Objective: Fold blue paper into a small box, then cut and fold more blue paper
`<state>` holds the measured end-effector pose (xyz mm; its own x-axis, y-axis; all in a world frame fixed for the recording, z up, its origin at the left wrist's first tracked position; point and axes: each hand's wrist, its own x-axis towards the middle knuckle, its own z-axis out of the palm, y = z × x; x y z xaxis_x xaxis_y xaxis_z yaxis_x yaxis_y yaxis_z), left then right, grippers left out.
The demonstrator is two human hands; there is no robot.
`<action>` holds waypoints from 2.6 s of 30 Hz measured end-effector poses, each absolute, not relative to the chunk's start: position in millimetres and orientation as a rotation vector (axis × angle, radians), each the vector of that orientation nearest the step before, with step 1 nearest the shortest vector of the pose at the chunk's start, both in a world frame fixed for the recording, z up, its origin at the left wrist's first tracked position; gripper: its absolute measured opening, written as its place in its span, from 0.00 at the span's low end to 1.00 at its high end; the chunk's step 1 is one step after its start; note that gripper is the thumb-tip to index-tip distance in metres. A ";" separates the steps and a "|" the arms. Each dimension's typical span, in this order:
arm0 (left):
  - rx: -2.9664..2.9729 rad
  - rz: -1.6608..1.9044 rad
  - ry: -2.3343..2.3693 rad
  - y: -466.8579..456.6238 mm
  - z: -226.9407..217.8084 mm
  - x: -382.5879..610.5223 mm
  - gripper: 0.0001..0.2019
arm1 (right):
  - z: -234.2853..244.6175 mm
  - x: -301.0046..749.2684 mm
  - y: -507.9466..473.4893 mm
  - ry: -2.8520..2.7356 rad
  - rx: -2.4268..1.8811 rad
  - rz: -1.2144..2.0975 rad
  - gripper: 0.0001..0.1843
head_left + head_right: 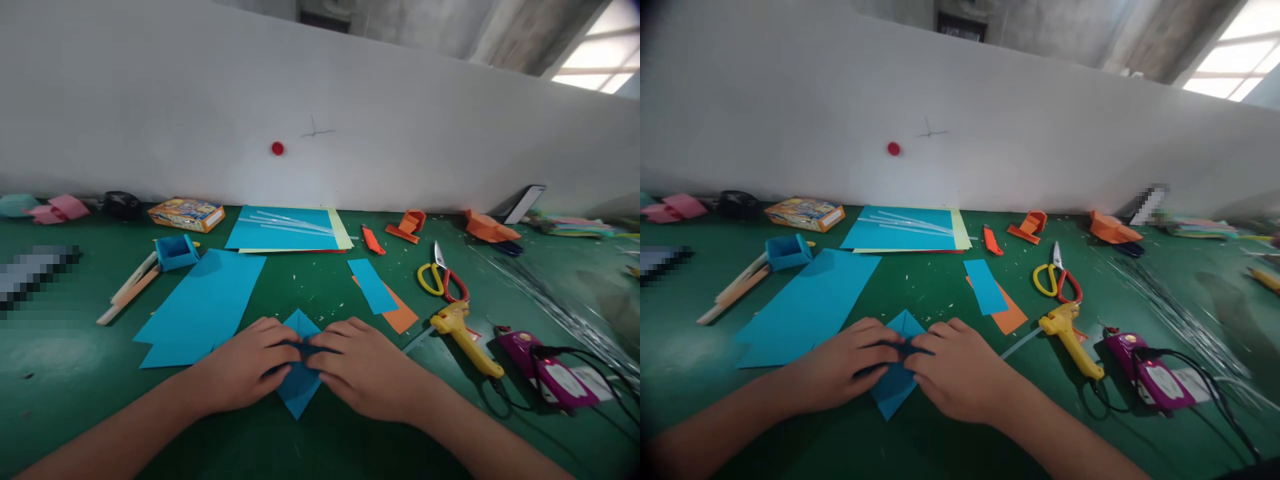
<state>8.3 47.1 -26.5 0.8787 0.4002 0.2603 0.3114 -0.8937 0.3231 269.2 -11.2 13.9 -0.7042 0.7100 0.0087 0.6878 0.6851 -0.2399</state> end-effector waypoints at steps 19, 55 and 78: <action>2.801 0.549 0.431 52.5 -31.9 8.2 0.08 | -15.4 276.5 -10.6 -2.643 -1.070 0.377 0.14; 2.824 0.590 0.417 54.1 -36.6 6.8 0.08 | -16.5 279.4 -8.3 -2.605 -1.053 0.470 0.12; 2.824 0.536 0.437 54.0 -35.3 6.7 0.08 | -16.3 281.5 -6.6 -2.616 -1.040 0.475 0.13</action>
